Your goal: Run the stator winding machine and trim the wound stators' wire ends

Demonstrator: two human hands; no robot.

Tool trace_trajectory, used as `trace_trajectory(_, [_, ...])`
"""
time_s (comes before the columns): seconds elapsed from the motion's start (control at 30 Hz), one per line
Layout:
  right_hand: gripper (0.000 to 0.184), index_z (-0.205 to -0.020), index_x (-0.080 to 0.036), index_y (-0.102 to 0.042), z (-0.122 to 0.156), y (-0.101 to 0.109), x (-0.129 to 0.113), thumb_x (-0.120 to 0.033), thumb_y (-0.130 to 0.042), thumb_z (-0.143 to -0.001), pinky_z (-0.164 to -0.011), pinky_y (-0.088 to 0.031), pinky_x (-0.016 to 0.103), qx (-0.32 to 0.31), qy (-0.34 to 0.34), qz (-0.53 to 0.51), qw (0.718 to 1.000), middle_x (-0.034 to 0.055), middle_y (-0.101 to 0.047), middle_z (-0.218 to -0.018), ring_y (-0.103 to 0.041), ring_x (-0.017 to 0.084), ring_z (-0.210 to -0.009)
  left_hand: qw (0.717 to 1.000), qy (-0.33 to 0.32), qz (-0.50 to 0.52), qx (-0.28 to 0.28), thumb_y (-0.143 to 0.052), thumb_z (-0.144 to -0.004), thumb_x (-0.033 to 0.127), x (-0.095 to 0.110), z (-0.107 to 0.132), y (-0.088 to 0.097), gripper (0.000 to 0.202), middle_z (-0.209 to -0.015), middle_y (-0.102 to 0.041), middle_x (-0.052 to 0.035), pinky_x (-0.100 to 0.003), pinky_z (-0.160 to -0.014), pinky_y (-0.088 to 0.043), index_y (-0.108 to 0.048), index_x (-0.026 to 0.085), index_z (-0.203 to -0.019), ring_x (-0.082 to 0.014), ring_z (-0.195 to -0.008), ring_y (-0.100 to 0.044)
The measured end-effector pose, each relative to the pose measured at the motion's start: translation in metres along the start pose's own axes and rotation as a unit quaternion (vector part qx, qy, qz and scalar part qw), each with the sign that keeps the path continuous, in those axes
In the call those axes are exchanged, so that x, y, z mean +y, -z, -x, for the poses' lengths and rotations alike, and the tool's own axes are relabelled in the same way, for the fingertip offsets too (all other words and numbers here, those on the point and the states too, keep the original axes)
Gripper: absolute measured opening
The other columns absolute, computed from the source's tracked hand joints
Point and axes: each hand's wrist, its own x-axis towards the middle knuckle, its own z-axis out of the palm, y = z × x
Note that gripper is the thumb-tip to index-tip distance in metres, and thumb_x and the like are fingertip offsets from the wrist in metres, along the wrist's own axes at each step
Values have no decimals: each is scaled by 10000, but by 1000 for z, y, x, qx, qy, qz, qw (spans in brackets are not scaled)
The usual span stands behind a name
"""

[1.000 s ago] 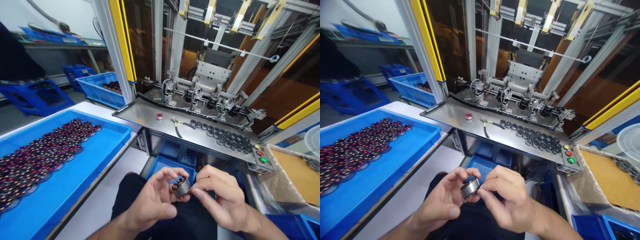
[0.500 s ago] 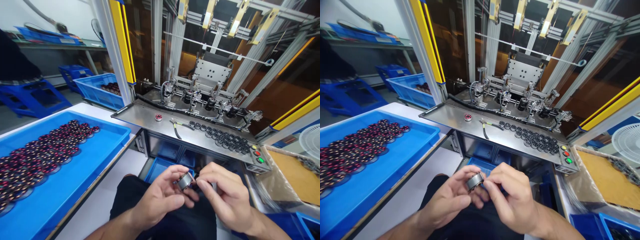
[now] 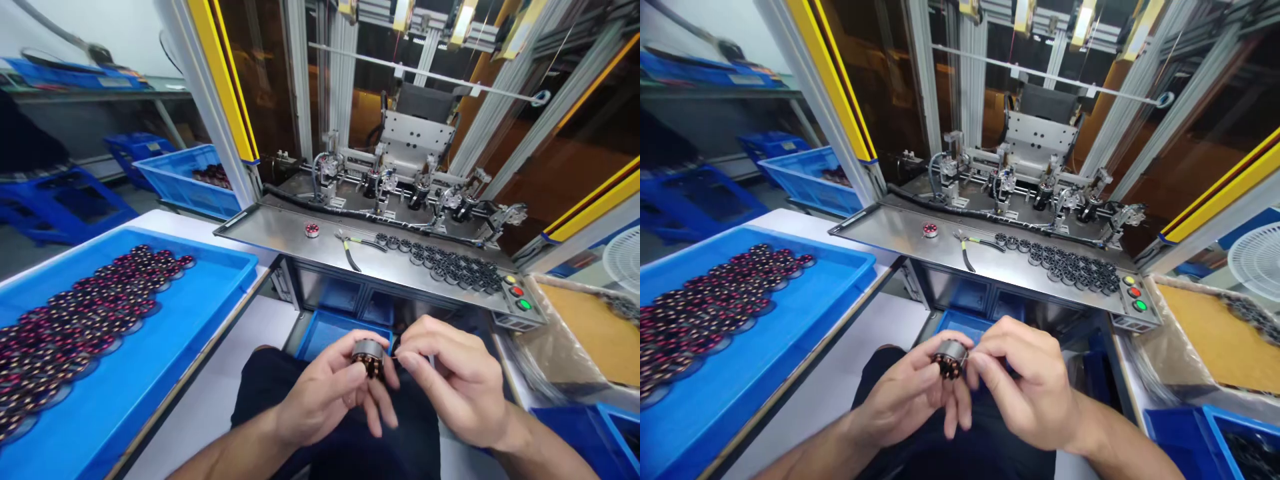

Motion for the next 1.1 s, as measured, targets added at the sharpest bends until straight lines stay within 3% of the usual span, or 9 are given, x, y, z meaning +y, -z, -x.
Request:
trace_trajectory(0.1, [154, -788, -131, -650, 1, 0, 1, -31, -579, -880, -589, -494, 251, 42, -30, 13, 999, 50, -639, -702, -591, 125, -640, 993, -101, -33, 51, -771, -790, 236, 7, 1, -5, 351, -1108, -666, -46, -298, -839, -573, -657, 237, -1123, -206, -1051, -672])
trace_trajectory(0.2, [169, -765, -132, -647, -1, -1, 2, -43, -570, -887, -581, -490, 250, 43, -24, -21, 999, 42, -628, -659, -581, 123, -624, 987, -143, -25, 71, -817, -747, 336, 9, -3, -4, 375, -1122, -685, -36, -313, -1007, -486, -680, 230, -1079, -216, -1191, -597])
trace_trajectory(0.3, [152, -816, -120, -661, -2, -1, 5, -22, -557, -868, -589, -508, 263, 15, 16, -57, 998, 60, -648, -675, -596, 136, -641, 1000, 17, 16, 0, -584, -883, 584, 2, -8, 1, 510, -981, -744, -114, -294, -840, -558, -697, 129, -1082, -215, -952, -716])
trace_trajectory(0.4, [142, -861, -113, -662, 2, 0, 9, -5, -570, -846, -598, -520, 276, 7, 32, -56, 998, 80, -668, -721, -619, 151, -670, 983, 150, 48, -89, -353, -967, 611, -6, -8, 6, 643, -682, -733, -121, -242, -524, -550, -709, 76, -988, -205, -594, -734])
trace_trajectory(0.53, [150, -845, -123, -650, 8, 2, 12, 4, -570, -848, -602, -516, 268, 32, 17, -25, 999, 66, -658, -718, -614, 141, -668, 998, 53, -29, -8, -591, -936, 411, -5, -3, 3, 329, -859, -742, -77, -193, -537, -558, -640, 187, -1173, -178, -654, -759])
trace_trajectory(0.67, [154, -820, -131, -646, 8, -1, 13, -2, -572, -862, -607, -502, 257, 64, 5, 1, 998, 53, -654, -709, -602, 128, -658, 992, -56, -102, 55, -707, -866, 322, 1, -1, -1, 359, -1046, -647, -33, -202, -610, -571, -607, 289, -1210, -151, -759, -735])
trace_trajectory(0.83, [139, -785, -113, -651, 6, -9, 15, -40, -584, -883, -596, -494, 251, 90, -5, -16, 996, 65, -646, -687, -589, 125, -644, 952, -167, -225, 123, -754, -828, 290, -3, 3, 7, 315, -1089, -596, -30, -265, -839, -569, -641, 271, -1122, -173, -977, -661])
trace_trajectory(0.97, [148, -754, -102, -653, 8, -17, 16, -85, -601, -893, -576, -486, 256, 128, -20, -34, 991, 77, -644, -674, -577, 128, -620, 918, -207, -297, 161, -738, -838, 194, -4, 3, 15, 231, -1065, -619, -20, -236, -935, -528, -685, 254, -1055, -146, -1030, -641])
trace_trajectory(1.1, [151, -750, -114, -655, 13, -23, 18, -106, -610, -893, -575, -473, 254, 159, -54, -50, 985, 59, -638, -669, -574, 125, -612, 926, -176, -276, 187, -748, -833, 237, -2, -1, 17, 109, -1033, -667, -24, -204, -870, -549, -726, 240, -940, -138, -981, -668])
